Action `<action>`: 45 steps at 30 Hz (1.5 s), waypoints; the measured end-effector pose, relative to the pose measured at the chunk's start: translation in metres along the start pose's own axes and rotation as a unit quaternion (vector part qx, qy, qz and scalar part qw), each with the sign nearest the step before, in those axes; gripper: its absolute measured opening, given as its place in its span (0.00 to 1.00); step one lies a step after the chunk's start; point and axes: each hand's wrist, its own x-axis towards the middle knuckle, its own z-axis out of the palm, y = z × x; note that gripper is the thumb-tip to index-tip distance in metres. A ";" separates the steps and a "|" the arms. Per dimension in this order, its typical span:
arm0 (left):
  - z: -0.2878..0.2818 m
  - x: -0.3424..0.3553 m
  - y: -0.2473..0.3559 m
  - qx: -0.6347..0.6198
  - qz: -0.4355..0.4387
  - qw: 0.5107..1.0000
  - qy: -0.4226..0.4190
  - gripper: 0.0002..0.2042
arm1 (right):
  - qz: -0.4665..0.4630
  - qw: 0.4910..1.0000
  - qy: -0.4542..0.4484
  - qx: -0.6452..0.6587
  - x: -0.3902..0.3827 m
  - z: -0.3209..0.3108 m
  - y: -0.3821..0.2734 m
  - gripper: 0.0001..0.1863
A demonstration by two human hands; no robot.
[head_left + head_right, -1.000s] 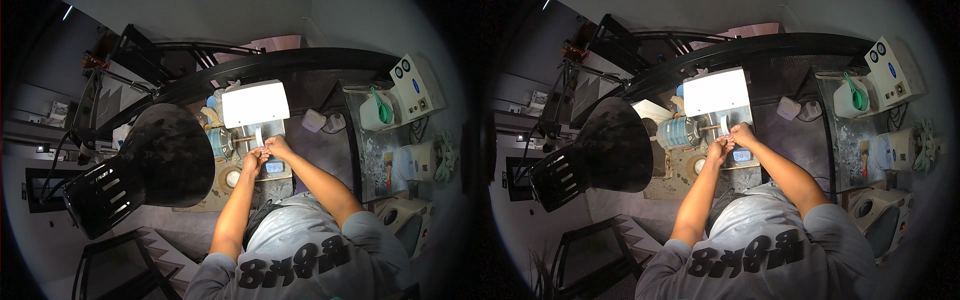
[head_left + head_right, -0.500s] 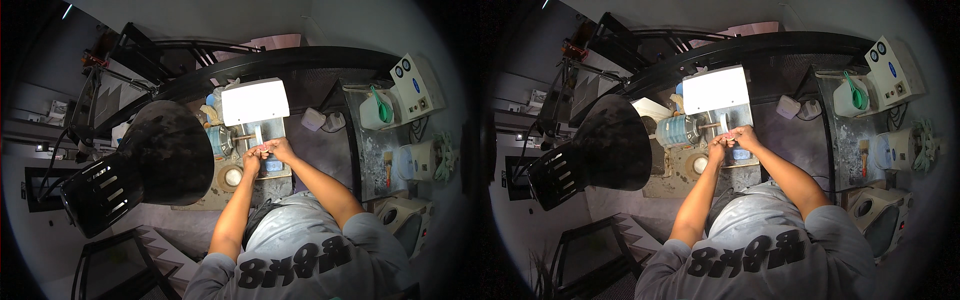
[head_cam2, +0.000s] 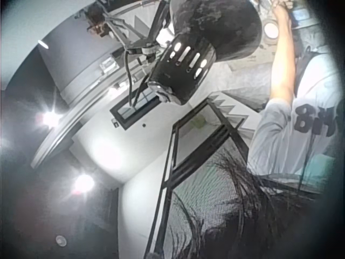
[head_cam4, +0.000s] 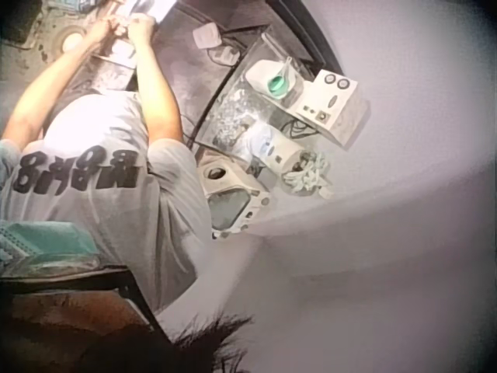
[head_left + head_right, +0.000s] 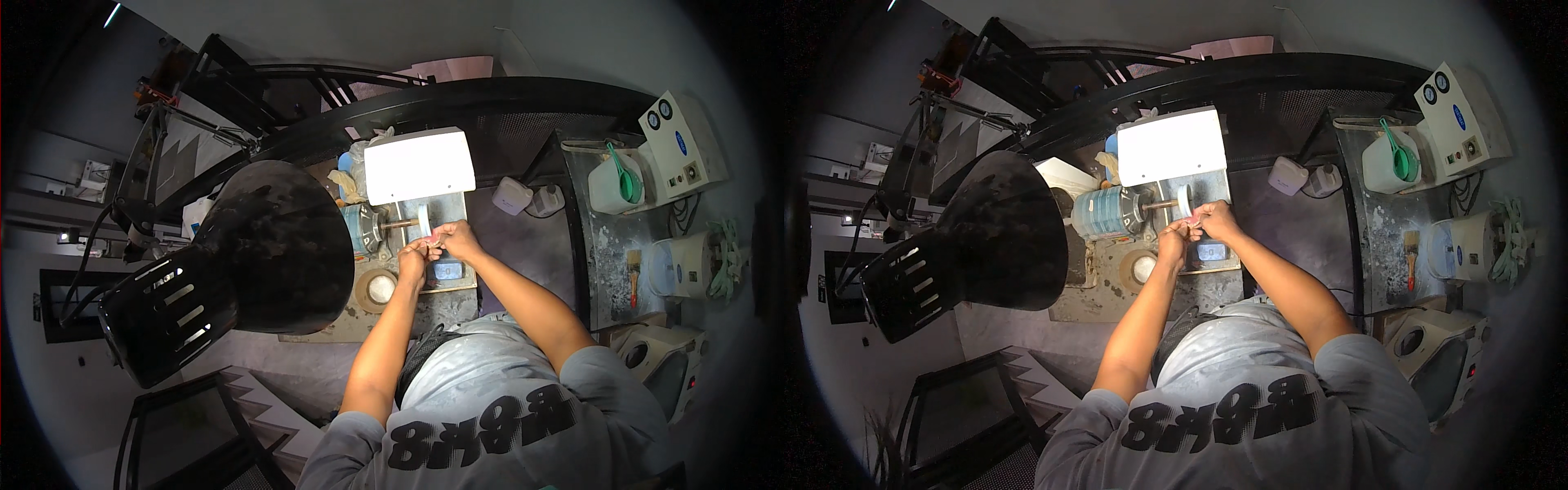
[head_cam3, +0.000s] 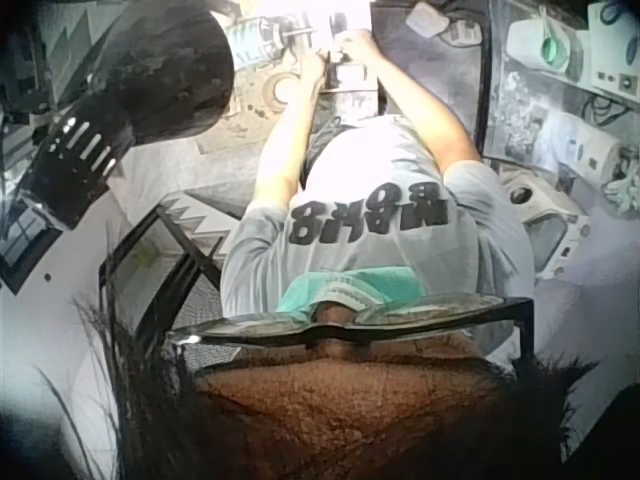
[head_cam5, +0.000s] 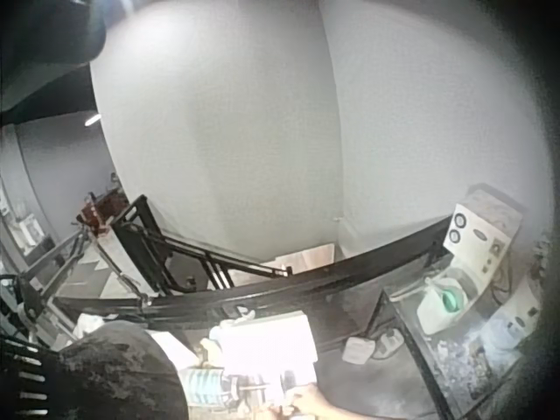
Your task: The person holds a dental prosthesis against a rotating polishing wheel at a laboratory bench, moving the prosthesis to reach different sides, then uses a brush to clean the surface.
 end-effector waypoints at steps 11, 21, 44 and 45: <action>-0.009 0.020 0.011 -0.090 -0.129 0.987 0.023 0.10 | 0.100 0.995 0.014 -0.004 0.014 0.007 -0.022 0.06; -0.017 0.030 0.001 -0.113 -0.131 0.985 -0.003 0.11 | 0.131 0.991 0.017 0.020 0.016 0.008 -0.026 0.07; -0.016 0.026 0.004 -0.097 -0.121 0.988 -0.012 0.11 | 0.135 0.990 0.013 0.048 0.014 0.009 -0.025 0.07; -0.016 0.025 0.005 -0.097 -0.121 0.988 -0.012 0.11 | 0.140 0.988 0.014 0.057 0.013 0.008 -0.025 0.07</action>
